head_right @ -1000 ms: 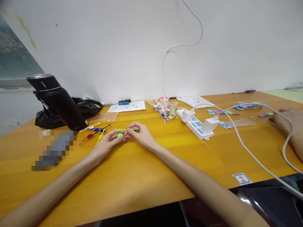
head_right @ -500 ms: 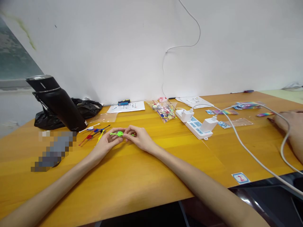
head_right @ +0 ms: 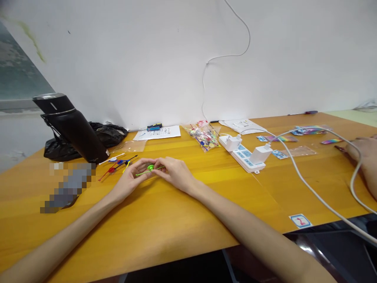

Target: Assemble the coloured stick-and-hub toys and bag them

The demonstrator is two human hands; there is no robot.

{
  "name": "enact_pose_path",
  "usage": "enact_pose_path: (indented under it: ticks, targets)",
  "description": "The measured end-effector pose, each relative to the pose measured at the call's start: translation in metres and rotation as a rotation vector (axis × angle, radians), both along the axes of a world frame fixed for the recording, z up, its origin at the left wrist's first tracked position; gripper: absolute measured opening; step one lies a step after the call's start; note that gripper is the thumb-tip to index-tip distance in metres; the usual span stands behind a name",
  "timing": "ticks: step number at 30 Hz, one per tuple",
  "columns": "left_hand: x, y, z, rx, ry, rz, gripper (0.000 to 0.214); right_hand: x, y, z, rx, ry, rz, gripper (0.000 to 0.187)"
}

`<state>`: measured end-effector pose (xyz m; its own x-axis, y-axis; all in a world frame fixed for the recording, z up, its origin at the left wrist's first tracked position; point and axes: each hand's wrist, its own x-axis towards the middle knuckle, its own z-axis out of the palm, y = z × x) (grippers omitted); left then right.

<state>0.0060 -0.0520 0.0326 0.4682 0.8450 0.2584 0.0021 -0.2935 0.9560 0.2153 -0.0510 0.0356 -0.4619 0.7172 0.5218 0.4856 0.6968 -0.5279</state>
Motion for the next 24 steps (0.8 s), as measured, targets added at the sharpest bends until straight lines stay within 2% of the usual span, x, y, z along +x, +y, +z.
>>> enact_pose_path:
  ticks: [12,24]
  targets:
    - [-0.0007,0.0026,-0.0030,-0.011,0.042,-0.023,0.036,0.0004,0.0007,-0.0014,0.095,-0.043,0.009,0.012]
    - [-0.0023,0.0045,-0.0033,-0.073,0.081,-0.071,0.035,0.0017,0.0019,-0.0031,0.063,-0.088,0.013,0.015]
